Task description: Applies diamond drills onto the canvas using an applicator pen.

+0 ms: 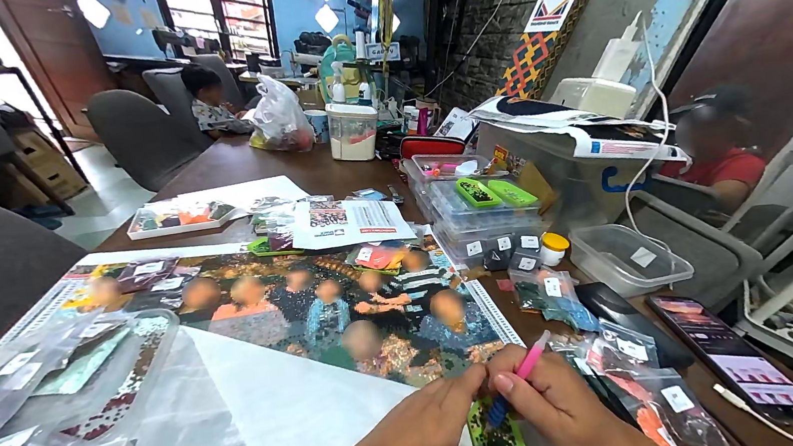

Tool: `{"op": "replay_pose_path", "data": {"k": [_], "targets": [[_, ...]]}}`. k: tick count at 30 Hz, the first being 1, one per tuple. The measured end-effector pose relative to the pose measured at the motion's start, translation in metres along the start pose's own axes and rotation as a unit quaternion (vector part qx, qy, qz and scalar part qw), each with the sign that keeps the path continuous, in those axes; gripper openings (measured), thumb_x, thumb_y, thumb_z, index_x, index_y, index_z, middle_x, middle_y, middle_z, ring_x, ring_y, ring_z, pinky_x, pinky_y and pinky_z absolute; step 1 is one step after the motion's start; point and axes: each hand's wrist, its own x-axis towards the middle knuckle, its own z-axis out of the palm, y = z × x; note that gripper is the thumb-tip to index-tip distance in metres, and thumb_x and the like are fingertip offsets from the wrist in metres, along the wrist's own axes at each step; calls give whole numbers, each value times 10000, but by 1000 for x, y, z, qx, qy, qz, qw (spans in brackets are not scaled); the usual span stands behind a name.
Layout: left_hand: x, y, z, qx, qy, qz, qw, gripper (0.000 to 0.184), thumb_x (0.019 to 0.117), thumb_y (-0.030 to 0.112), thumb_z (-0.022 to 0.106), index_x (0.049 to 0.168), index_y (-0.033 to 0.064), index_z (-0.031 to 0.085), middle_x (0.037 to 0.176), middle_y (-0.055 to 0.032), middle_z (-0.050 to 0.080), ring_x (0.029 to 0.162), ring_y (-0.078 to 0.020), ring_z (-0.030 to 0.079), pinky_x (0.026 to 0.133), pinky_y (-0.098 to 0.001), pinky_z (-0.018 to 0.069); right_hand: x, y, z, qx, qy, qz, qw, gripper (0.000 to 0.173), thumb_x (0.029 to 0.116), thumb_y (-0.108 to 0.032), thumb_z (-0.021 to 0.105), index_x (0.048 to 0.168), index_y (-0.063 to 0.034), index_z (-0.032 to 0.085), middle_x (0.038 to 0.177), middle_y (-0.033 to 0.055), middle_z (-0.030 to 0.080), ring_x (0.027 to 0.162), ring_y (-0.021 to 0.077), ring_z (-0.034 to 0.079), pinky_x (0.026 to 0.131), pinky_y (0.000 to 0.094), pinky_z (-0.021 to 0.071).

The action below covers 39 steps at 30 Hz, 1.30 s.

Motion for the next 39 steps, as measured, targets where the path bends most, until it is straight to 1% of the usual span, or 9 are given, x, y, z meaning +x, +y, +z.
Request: {"op": "replay_pose_path", "data": {"k": [2, 6, 8, 11, 17, 26, 30, 32, 39], "targets": [[0, -1, 1, 0, 3, 4, 1000, 1006, 720, 398, 890, 1454, -83, 396, 1176, -248, 642, 989, -347, 655, 875, -463, 547, 0, 0, -1, 8, -3, 9, 1000, 339, 1113, -273, 412, 965, -23, 586, 784, 31, 620, 640, -38, 547, 580, 112, 457], [0, -1, -1, -9, -13, -10, 1000, 1027, 729, 400, 889, 1479, -77, 375, 1224, -255, 636, 1058, -361, 656, 927, -484, 539, -1, 0, -1, 11, -4, 17, 1000, 326, 1112, -260, 407, 976, -26, 587, 794, 30, 627, 649, -35, 562, 584, 116, 469], [0, 0, -1, -9, -8, -7, 1000, 1015, 721, 384, 894, 1469, -74, 385, 1188, -247, 639, 1015, -355, 650, 897, -483, 538, 0, -2, -2, 10, 4, 25, 1000, 321, 1109, -253, 406, 977, -27, 593, 800, 25, 640, 657, -38, 573, 585, 118, 477], [0, 1, -1, 5, -3, 2, 1000, 1028, 719, 391, 891, 1475, -81, 381, 1206, -241, 638, 981, -334, 648, 880, -455, 541, -1, -2, -2, 14, 11, 41, 999, 330, 1111, -270, 402, 972, -37, 589, 784, 8, 642, 650, -44, 577, 580, 122, 484], [1, 2, -2, -4, -12, -6, 1000, 1026, 725, 373, 892, 1484, -82, 371, 1259, -239, 627, 998, -322, 645, 892, -441, 535, -1, -1, -3, 27, 15, 51, 998, 311, 1102, -256, 410, 967, -44, 594, 759, -10, 621, 634, -47, 555, 564, 117, 461], [1, 0, -1, -5, -14, -5, 1000, 1062, 736, 392, 884, 1514, -78, 334, 1305, -237, 627, 1033, -324, 652, 915, -439, 534, -1, -2, -7, 37, 34, 82, 995, 314, 1099, -278, 402, 974, -66, 598, 757, -33, 646, 619, -38, 579, 556, 139, 491], [1, 7, -3, -16, -18, -30, 999, 1085, 715, 340, 908, 1521, -94, 326, 1306, -256, 634, 1057, -364, 661, 931, -493, 530, 2, -6, -19, 69, 54, 151, 985, 260, 1083, -246, 403, 976, -102, 592, 773, -73, 680, 615, -20, 616, 535, 161, 515], [2, 8, -3, -11, -17, -31, 999, 1085, 712, 343, 910, 1520, -89, 328, 1299, -252, 636, 1044, -356, 661, 923, -484, 534, 3, -9, -29, 93, 71, 204, 972, 235, 1068, -194, 382, 981, -118, 586, 772, -82, 695, 599, -1, 630, 521, 176, 522], [1, 9, -5, -16, -28, -44, 999, 1090, 719, 316, 915, 1536, -82, 312, 1331, -251, 620, 1029, -350, 660, 905, -476, 538, 4, -5, -53, 119, 111, 294, 942, 273, 1044, -168, 347, 933, -103, 588, 723, -34, 692, 554, 34, 623, 508, 180, 512]]}}
